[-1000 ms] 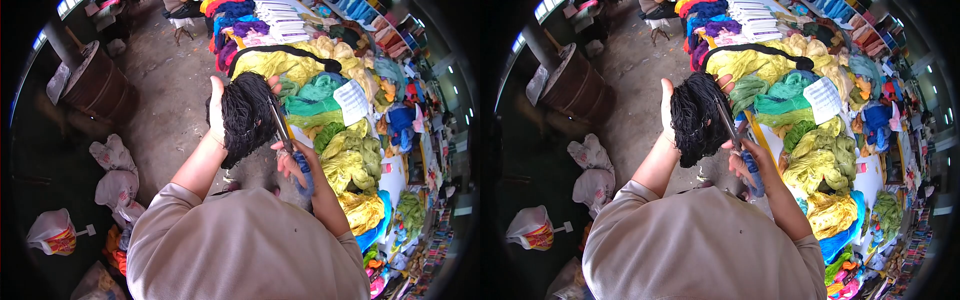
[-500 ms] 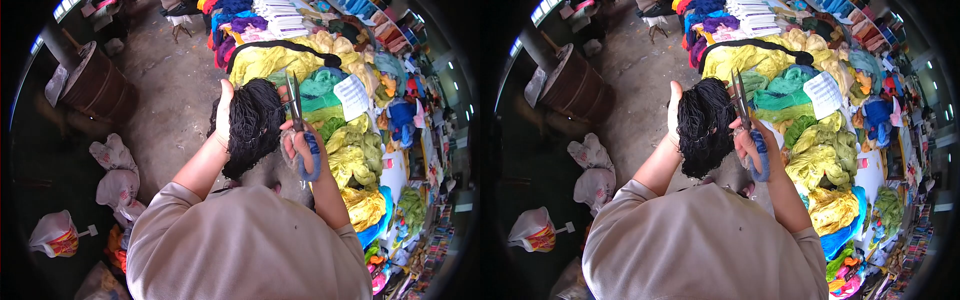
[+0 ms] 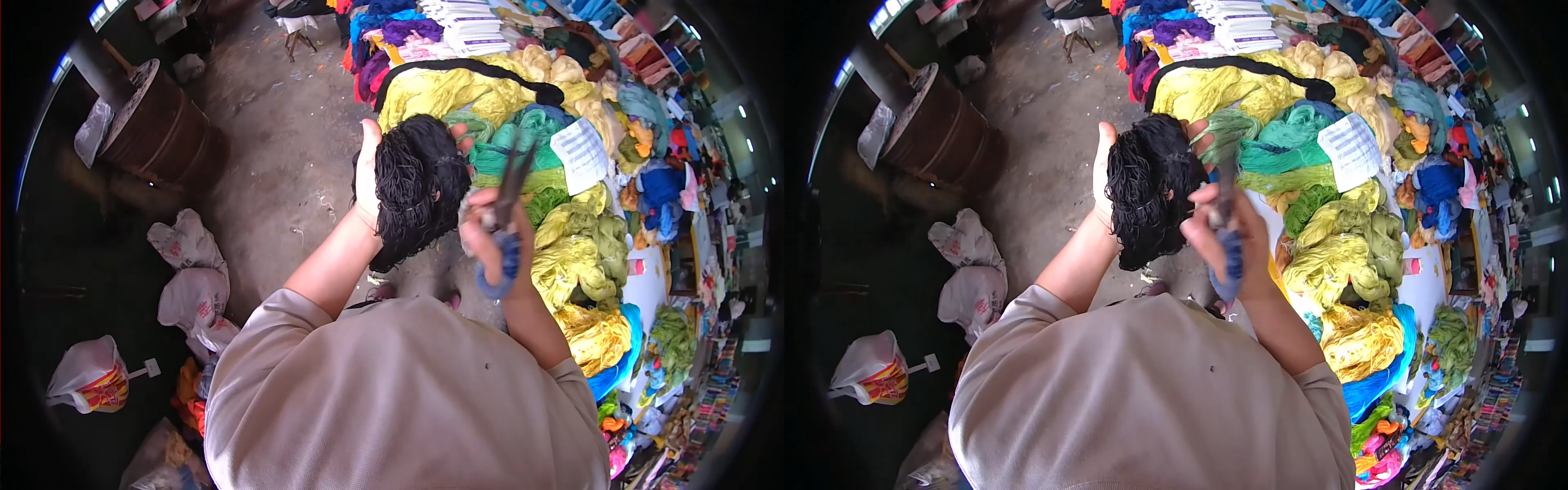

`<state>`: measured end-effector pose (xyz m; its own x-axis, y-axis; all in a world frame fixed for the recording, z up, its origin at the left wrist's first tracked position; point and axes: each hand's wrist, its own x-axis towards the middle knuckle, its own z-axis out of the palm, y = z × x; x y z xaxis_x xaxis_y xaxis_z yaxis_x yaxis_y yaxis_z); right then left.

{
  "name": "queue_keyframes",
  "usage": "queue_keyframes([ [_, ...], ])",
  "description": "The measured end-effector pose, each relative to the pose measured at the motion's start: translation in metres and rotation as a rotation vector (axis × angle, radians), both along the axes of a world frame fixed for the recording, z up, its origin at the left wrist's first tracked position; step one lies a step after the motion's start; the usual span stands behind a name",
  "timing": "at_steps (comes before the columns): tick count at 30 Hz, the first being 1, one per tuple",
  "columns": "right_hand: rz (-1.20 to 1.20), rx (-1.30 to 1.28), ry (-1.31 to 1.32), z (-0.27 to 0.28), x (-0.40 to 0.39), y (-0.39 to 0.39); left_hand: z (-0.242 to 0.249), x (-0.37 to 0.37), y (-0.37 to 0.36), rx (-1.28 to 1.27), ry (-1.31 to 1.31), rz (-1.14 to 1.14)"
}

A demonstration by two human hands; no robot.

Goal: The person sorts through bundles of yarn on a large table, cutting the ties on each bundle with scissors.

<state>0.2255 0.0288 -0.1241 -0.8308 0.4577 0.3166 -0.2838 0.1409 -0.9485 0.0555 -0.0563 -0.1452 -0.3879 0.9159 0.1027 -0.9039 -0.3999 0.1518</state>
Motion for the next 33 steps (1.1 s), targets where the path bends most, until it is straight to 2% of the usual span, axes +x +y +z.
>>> queue_keyframes([
  [1, -0.027, -0.172, 0.062, -0.002, 0.001, 0.001, -0.002, -0.002, 0.0, 0.018, 0.023, 0.015],
  [2, -0.047, -0.224, 0.205, -0.008, -0.002, 0.008, -0.01, -0.007, 0.001, 0.049, 0.062, 0.021],
  [4, -0.075, -0.189, 0.09, 0.009, 0.002, 0.018, -0.016, -0.013, 0.0, 0.045, 0.07, 0.03],
  [6, -0.025, 0.178, 0.127, -0.002, -0.012, 0.015, -0.019, -0.014, 0.002, 0.054, 0.063, 0.015],
  [7, 0.065, 0.361, 0.066, -0.001, -0.016, 0.016, -0.021, -0.013, 0.004, 0.065, 0.044, -0.004],
  [8, -0.012, 0.65, -0.106, 0.005, -0.012, 0.011, -0.025, -0.014, 0.005, 0.1, 0.08, -0.07],
  [9, -0.001, 0.897, 0.01, 0.014, -0.024, 0.01, -0.021, -0.009, 0.008, 0.026, 0.039, -0.025],
  [11, -0.046, 0.943, -0.023, 0.002, -0.036, 0.009, -0.015, -0.004, 0.011, -0.17, 0.031, 0.064],
  [12, -0.024, 0.939, -0.091, 0.007, -0.036, 0.011, -0.018, -0.007, 0.012, -0.202, 0.048, 0.105],
  [14, 0.04, 0.665, -0.193, -0.003, -0.031, 0.017, -0.023, -0.013, 0.012, -0.296, 0.111, 0.195],
  [15, 0.048, 0.36, -0.231, -0.003, -0.026, 0.013, -0.02, -0.015, 0.01, -0.316, 0.089, 0.194],
  [16, -0.022, 0.249, -0.022, -0.012, -0.032, 0.008, -0.019, -0.018, 0.009, -0.335, 0.066, 0.194],
  [17, -0.065, 0.176, -0.008, -0.009, -0.026, 0.006, -0.023, -0.022, 0.008, -0.325, 0.091, 0.185],
  [19, 0.011, 0.392, 0.048, -0.008, -0.029, 0.009, -0.02, -0.021, 0.013, -0.362, 0.1, 0.234],
  [20, 0.001, 0.702, 0.062, 0.0, -0.03, 0.011, -0.026, -0.023, 0.017, -0.374, 0.135, 0.256],
  [21, -0.072, 0.854, 0.115, 0.001, -0.038, 0.005, -0.006, -0.011, 0.013, -0.392, 0.115, 0.255],
  [22, -0.081, 0.965, 0.094, 0.005, -0.045, 0.002, 0.015, 0.0, 0.01, -0.41, 0.096, 0.253],
  [23, -0.133, 0.989, 0.033, -0.002, -0.051, -0.001, -0.006, -0.009, 0.023, -0.459, 0.081, 0.322],
  [24, -0.11, 0.969, -0.008, -0.002, -0.053, 0.002, 0.003, -0.003, 0.019, -0.345, 0.1, 0.292],
  [26, 0.021, 0.856, -0.146, -0.001, -0.051, 0.008, -0.001, -0.003, 0.024, -0.466, 0.18, 0.372],
  [28, 0.161, 0.246, -0.234, -0.004, -0.044, 0.007, -0.013, -0.011, 0.022, -0.53, 0.376, 0.405],
  [29, 0.105, 0.243, -0.164, 0.003, -0.038, 0.01, -0.015, -0.015, 0.024, -0.474, 0.48, 0.439],
  [30, 0.095, 0.057, -0.155, -0.008, -0.036, 0.022, -0.021, -0.02, 0.026, -0.515, 0.593, 0.549],
  [31, 0.146, -0.235, -0.022, -0.011, -0.036, 0.031, -0.032, -0.029, 0.028, -0.57, 0.642, 0.596],
  [32, 0.107, -0.389, 0.048, -0.008, -0.035, 0.035, -0.042, -0.039, 0.03, -0.626, 0.692, 0.646],
  [33, 0.165, -0.519, 0.093, -0.007, -0.031, 0.043, -0.04, -0.042, 0.029, -0.668, 0.642, 0.63],
])
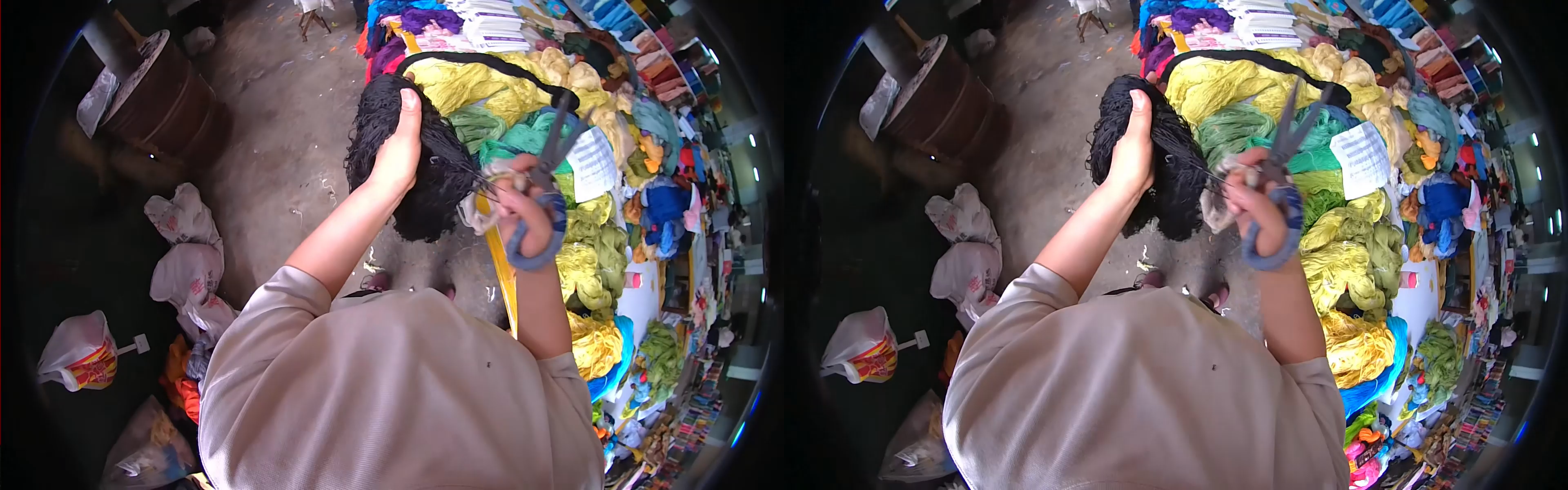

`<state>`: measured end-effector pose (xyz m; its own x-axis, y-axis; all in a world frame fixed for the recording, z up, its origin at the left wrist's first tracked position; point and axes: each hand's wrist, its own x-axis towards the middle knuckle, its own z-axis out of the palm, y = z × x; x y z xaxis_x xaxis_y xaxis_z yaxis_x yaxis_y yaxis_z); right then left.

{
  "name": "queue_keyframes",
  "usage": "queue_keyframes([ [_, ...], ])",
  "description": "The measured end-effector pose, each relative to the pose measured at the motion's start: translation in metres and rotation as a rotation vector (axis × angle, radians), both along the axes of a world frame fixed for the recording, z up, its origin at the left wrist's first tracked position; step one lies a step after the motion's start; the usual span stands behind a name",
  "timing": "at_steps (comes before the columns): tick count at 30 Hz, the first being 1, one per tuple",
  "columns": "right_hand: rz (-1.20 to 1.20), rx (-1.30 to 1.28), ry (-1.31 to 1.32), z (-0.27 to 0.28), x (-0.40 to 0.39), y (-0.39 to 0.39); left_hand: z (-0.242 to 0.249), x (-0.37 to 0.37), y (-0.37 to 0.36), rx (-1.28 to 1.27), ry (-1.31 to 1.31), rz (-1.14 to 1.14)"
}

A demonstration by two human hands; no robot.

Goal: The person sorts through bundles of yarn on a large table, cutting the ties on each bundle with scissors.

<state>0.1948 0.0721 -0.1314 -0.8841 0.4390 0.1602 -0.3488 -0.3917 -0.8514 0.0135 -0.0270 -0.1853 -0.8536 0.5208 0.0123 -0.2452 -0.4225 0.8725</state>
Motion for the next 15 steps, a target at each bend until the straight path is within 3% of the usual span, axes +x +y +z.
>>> queue_keyframes([
  [2, 0.042, -0.056, 0.008, -0.009, 0.008, 0.006, 0.005, 0.002, 0.003, 0.137, 0.126, 0.003],
  [4, 0.032, -0.011, -0.017, -0.014, 0.016, 0.005, 0.009, 0.009, 0.004, 0.234, 0.067, 0.019],
  [6, -0.061, 0.078, -0.043, -0.018, 0.022, 0.009, 0.01, 0.01, 0.002, 0.421, -0.083, -0.133],
  [7, -0.027, -0.058, 0.003, -0.014, 0.031, 0.014, 0.006, 0.015, 0.012, 0.509, -0.157, -0.178],
  [9, 0.016, -0.036, 0.036, -0.008, 0.04, 0.019, 0.008, 0.02, 0.018, 0.4, -0.197, -0.149],
  [11, -0.062, 0.18, -0.06, 0.002, 0.049, 0.017, 0.009, 0.018, 0.025, 0.104, 0.138, 0.08],
  [14, -0.17, 0.638, -0.283, 0.022, 0.065, 0.016, 0.023, 0.009, 0.013, -0.427, 1.068, 0.454],
  [15, -0.168, 0.717, -0.309, 0.027, 0.068, 0.015, 0.031, 0.01, 0.01, -0.435, 1.174, 0.468],
])
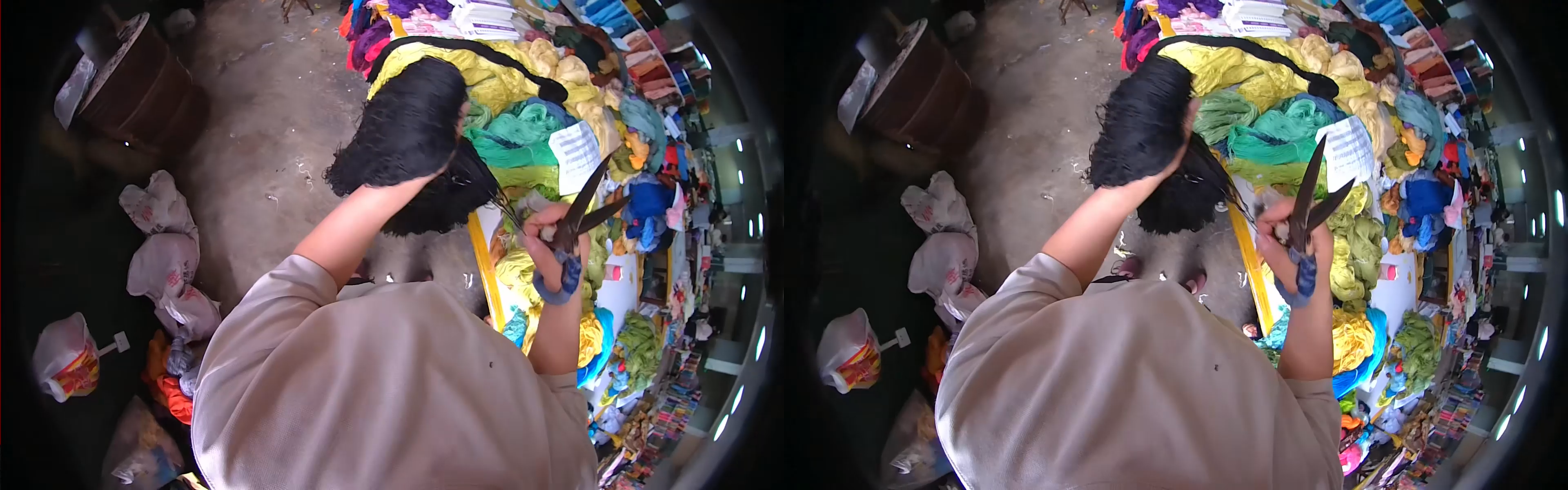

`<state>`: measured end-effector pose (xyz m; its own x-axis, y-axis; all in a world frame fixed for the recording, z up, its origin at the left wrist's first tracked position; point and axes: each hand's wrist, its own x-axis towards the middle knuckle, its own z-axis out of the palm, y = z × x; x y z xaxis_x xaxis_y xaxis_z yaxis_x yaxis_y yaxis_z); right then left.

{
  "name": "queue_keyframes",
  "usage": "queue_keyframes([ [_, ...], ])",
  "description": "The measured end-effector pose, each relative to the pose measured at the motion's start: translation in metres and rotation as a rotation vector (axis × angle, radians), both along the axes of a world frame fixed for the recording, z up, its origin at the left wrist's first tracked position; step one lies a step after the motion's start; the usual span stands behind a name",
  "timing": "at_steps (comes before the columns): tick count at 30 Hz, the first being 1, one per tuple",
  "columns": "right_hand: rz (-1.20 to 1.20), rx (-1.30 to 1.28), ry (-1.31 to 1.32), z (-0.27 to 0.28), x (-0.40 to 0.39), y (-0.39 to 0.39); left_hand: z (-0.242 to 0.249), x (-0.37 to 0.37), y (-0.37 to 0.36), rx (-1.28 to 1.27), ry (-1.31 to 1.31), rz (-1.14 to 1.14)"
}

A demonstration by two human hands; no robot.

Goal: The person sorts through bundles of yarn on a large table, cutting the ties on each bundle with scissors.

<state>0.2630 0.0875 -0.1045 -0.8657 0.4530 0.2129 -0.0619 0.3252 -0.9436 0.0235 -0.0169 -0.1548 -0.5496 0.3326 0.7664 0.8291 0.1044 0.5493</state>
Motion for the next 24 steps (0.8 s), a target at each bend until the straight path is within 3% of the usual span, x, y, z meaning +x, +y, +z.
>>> queue_keyframes([
  [4, -0.054, -0.204, -0.172, 0.014, 0.022, 0.004, 0.019, 0.003, -0.016, -0.09, -0.081, 0.0],
  [6, 0.069, -0.284, -0.15, 0.007, 0.048, 0.026, -0.013, -0.036, -0.018, 0.098, -0.114, 0.12],
  [7, 0.081, -0.29, 0.004, -0.004, 0.074, 0.048, -0.035, -0.055, -0.013, 0.189, -0.133, 0.168],
  [8, 0.161, -0.465, 0.094, 0.002, 0.092, 0.064, -0.057, -0.068, -0.002, 0.277, -0.153, 0.209],
  [9, 0.273, -0.552, 0.15, 0.019, 0.086, 0.061, -0.08, -0.074, 0.021, 0.826, -0.695, 0.102],
  [10, 0.135, -0.668, 0.272, 0.003, 0.111, 0.081, -0.072, -0.09, -0.006, 0.676, -1.491, -0.166],
  [11, 0.099, -0.556, 0.302, 0.004, 0.111, 0.082, -0.093, -0.099, -0.013, 0.915, -1.439, -0.536],
  [12, -0.175, -0.331, 0.017, 0.003, 0.123, 0.089, -0.085, -0.094, -0.017, 1.006, -1.406, -0.63],
  [14, -0.299, -0.176, -0.358, -0.029, 0.12, 0.08, -0.09, -0.09, -0.025, 1.063, -1.437, -0.685],
  [15, -0.369, -0.312, -0.634, -0.041, 0.117, 0.072, -0.098, -0.092, -0.038, 1.181, -1.506, -0.878],
  [16, -0.282, -0.013, -0.771, -0.096, 0.148, 0.1, -0.112, -0.097, -0.046, 1.264, -1.46, -1.191],
  [17, -0.246, 0.595, -1.003, -0.11, 0.155, 0.094, -0.113, -0.1, -0.055, 1.257, -1.45, -1.376],
  [18, -0.303, 0.49, -1.058, -0.119, 0.158, 0.093, -0.111, -0.099, -0.058, 1.135, -1.574, -1.303],
  [19, -0.547, -0.084, -0.922, -0.155, 0.182, 0.111, -0.11, -0.097, -0.06, 0.902, -1.626, -1.097],
  [20, -0.675, -0.413, -0.577, -0.19, 0.208, 0.128, -0.116, -0.102, -0.066, 0.865, -1.611, -1.168],
  [21, -0.776, -0.201, -0.756, -0.187, 0.21, 0.136, -0.118, -0.109, -0.074, 0.823, -1.591, -1.225],
  [22, -0.798, -0.149, -0.746, -0.21, 0.234, 0.16, -0.11, -0.113, -0.079, 0.94, -1.583, -1.41],
  [24, -0.758, 0.468, -1.182, -0.215, 0.237, 0.193, -0.096, -0.123, -0.081, 1.028, -1.515, -1.594],
])
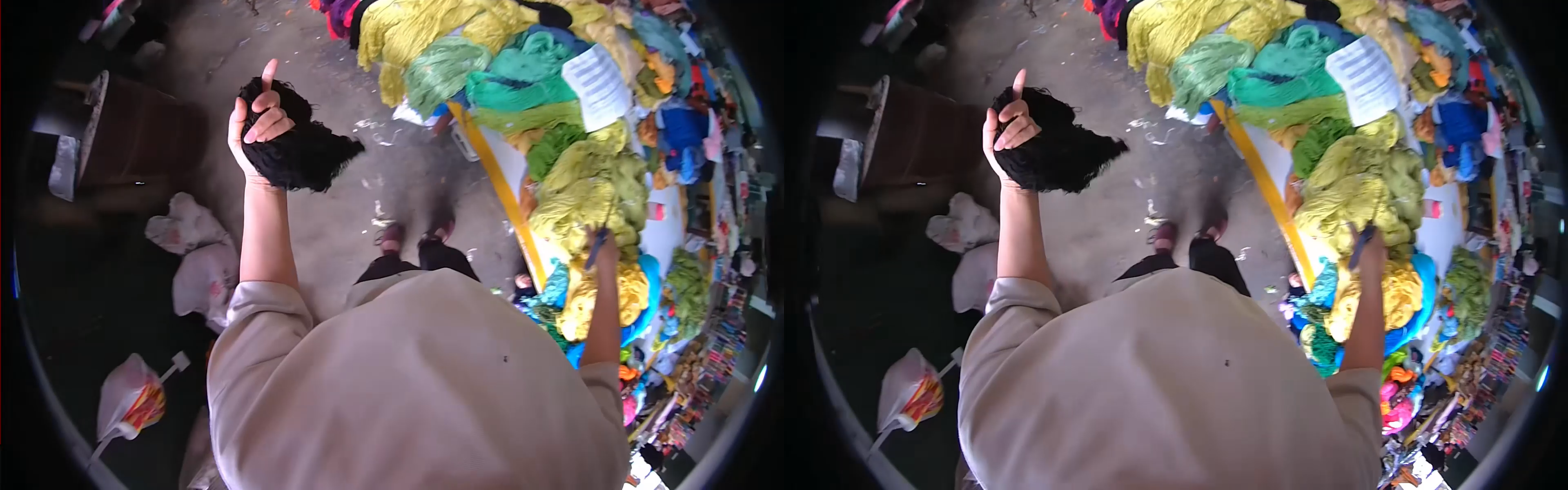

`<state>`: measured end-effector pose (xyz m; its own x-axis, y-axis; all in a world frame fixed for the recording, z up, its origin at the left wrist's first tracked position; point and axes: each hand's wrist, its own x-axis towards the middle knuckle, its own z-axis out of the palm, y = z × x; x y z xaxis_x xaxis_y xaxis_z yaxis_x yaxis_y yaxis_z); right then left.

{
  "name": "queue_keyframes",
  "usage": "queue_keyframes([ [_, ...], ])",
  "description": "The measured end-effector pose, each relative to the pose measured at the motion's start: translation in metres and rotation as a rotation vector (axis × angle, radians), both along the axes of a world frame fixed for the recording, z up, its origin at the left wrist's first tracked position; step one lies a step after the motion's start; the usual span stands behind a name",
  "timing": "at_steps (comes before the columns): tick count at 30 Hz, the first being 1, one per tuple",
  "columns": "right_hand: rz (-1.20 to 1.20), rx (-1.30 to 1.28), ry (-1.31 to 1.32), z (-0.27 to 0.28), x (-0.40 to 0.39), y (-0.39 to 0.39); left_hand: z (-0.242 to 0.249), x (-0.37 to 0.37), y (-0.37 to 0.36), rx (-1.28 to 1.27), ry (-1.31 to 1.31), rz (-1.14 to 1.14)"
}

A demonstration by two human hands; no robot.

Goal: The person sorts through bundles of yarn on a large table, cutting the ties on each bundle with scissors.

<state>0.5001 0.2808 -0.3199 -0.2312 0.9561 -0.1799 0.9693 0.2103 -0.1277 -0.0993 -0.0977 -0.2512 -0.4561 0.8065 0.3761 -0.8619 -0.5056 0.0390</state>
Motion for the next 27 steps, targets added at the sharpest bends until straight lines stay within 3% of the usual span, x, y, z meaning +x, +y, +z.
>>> queue_keyframes([
  [1, 0.032, 0.111, -0.044, -0.016, 0.009, 0.02, 0.007, -0.002, 0.001, -0.005, 0.006, -0.028],
  [2, -0.104, -0.024, 0.143, -0.043, 0.026, 0.052, 0.013, -0.004, 0.002, -0.006, 0.01, -0.052],
  [3, -0.088, -0.073, 0.159, -0.063, 0.042, 0.083, 0.019, -0.008, 0.004, 0.081, -0.001, -0.096],
  [5, 0.074, 0.075, -0.094, -0.086, 0.056, 0.11, 0.031, -0.017, 0.012, 0.16, 0.103, -0.101],
  [6, 0.073, -0.102, -0.269, -0.08, 0.049, 0.122, 0.034, -0.02, 0.015, 0.113, 0.134, -0.123],
  [7, 0.015, -0.111, -0.433, -0.061, 0.016, 0.119, 0.038, -0.021, 0.017, 0.065, 0.158, -0.146],
  [9, 0.065, -0.15, 0.021, 0.01, -0.078, 0.071, 0.059, -0.003, 0.03, 0.062, 0.129, -0.192],
  [11, 0.312, -0.423, 0.754, 0.0, -0.142, 0.038, 0.081, 0.017, 0.048, 0.117, 0.126, -0.283],
  [12, 0.39, -0.627, 0.732, 0.025, -0.192, 0.006, 0.088, 0.03, 0.058, 0.16, 0.099, -0.313],
  [13, 0.638, -0.633, 0.827, 0.034, -0.233, -0.021, 0.094, 0.044, 0.066, 0.174, 0.076, -0.34],
  [14, 0.907, -0.534, 0.853, 0.048, -0.269, -0.038, 0.1, 0.057, 0.075, 0.192, 0.058, -0.368],
  [18, 1.229, -0.492, 1.156, 0.083, -0.39, -0.087, 0.114, 0.111, 0.096, 0.025, -0.054, -0.533],
  [19, 1.433, -0.412, 1.285, 0.1, -0.41, -0.09, 0.111, 0.132, 0.105, -0.025, -0.054, -0.547],
  [20, 1.51, -0.629, 1.418, 0.106, -0.42, -0.098, 0.089, 0.129, 0.106, 0.038, 0.104, -0.821],
  [21, 1.639, -0.929, 1.512, 0.104, -0.431, -0.102, 0.114, 0.151, 0.099, -0.262, -0.091, -0.775],
  [22, 1.603, -1.507, 1.553, 0.094, -0.443, -0.12, 0.116, 0.148, 0.111, -0.206, -0.004, -0.979],
  [23, 1.693, -1.392, 1.457, 0.106, -0.431, -0.111, 0.121, 0.141, 0.126, -0.148, 0.098, -1.139],
  [24, 1.723, -1.61, 0.948, 0.112, -0.419, -0.101, 0.13, 0.141, 0.118, -0.215, 0.041, -1.172],
  [25, 1.661, -1.656, 0.902, 0.082, -0.413, -0.107, 0.134, 0.14, 0.121, -0.166, 0.058, -1.165],
  [26, 1.545, -1.791, 0.775, 0.094, -0.397, -0.083, 0.141, 0.133, 0.103, -0.334, 0.063, -1.148],
  [27, 1.487, -1.674, 0.718, 0.09, -0.385, -0.062, 0.151, 0.125, 0.1, -0.47, 0.074, -1.184],
])
